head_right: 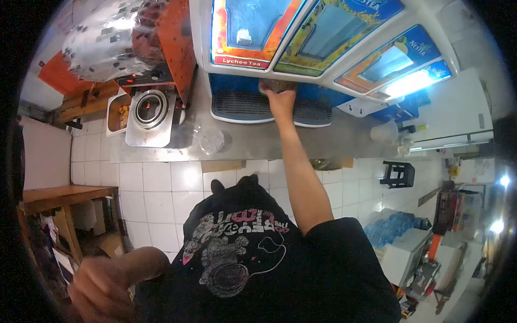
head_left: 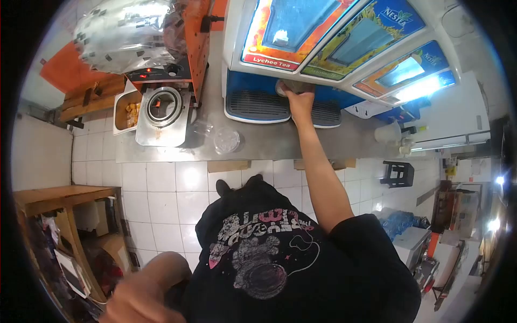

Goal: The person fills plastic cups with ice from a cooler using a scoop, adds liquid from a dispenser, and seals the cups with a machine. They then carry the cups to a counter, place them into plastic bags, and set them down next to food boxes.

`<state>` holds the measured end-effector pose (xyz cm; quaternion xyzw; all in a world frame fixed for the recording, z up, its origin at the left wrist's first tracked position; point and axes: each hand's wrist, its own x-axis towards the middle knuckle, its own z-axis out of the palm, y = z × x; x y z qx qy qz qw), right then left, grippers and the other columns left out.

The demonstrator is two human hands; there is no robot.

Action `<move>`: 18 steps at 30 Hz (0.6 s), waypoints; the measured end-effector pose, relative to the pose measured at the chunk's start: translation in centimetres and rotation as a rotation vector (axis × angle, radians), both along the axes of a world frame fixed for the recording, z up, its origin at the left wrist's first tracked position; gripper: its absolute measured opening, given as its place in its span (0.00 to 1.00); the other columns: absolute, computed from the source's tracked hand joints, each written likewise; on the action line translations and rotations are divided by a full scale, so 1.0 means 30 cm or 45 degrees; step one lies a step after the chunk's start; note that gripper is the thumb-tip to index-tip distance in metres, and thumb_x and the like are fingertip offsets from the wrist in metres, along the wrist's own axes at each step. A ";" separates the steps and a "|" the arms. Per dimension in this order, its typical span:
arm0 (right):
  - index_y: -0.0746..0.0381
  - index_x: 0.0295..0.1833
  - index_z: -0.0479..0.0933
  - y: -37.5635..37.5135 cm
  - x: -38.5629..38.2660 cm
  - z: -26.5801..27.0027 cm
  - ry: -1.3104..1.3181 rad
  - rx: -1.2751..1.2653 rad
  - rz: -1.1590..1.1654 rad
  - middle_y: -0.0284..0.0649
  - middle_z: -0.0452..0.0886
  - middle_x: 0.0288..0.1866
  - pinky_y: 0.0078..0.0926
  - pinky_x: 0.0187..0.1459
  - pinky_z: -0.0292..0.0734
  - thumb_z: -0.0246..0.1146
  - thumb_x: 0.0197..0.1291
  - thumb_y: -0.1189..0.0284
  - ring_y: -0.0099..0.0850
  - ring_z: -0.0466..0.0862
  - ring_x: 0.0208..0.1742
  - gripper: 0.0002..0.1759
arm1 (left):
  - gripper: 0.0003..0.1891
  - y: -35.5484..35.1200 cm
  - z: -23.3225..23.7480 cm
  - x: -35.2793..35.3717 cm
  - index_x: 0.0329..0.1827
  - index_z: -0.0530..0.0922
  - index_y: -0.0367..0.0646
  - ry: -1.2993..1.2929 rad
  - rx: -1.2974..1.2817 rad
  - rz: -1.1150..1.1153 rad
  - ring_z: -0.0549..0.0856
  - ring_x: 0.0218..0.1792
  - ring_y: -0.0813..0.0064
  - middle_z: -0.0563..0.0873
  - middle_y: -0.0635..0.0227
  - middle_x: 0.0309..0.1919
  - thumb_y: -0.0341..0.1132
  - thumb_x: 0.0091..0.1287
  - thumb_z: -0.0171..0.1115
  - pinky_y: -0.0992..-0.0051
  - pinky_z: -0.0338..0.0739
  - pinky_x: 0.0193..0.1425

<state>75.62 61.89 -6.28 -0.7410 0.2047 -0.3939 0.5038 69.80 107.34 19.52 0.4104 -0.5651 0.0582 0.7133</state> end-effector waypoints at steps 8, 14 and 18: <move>0.68 0.72 0.72 -0.046 0.014 -0.056 -0.069 -0.036 -0.009 0.46 0.81 0.69 0.33 0.71 0.75 0.87 0.50 0.75 0.36 0.81 0.68 0.45 | 0.56 -0.006 0.151 -0.088 0.92 0.54 0.59 0.017 0.018 0.118 0.69 0.14 0.84 0.82 0.74 0.19 0.21 0.62 0.74 0.81 0.62 0.21; 0.68 0.71 0.74 -0.049 0.004 -0.050 0.051 0.026 0.020 0.45 0.83 0.66 0.32 0.69 0.77 0.86 0.51 0.76 0.35 0.83 0.66 0.42 | 0.50 -0.094 0.111 -0.086 0.87 0.62 0.55 -0.055 -0.442 0.116 0.67 0.11 0.84 0.80 0.74 0.16 0.19 0.58 0.70 0.80 0.58 0.18; 0.70 0.64 0.79 -0.019 0.007 -0.020 -0.098 0.089 0.000 0.47 0.87 0.61 0.34 0.67 0.77 0.88 0.49 0.70 0.37 0.85 0.62 0.38 | 0.43 -0.063 0.156 -0.123 0.81 0.68 0.51 0.122 -0.249 0.276 0.67 0.10 0.84 0.80 0.73 0.15 0.20 0.59 0.70 0.81 0.57 0.16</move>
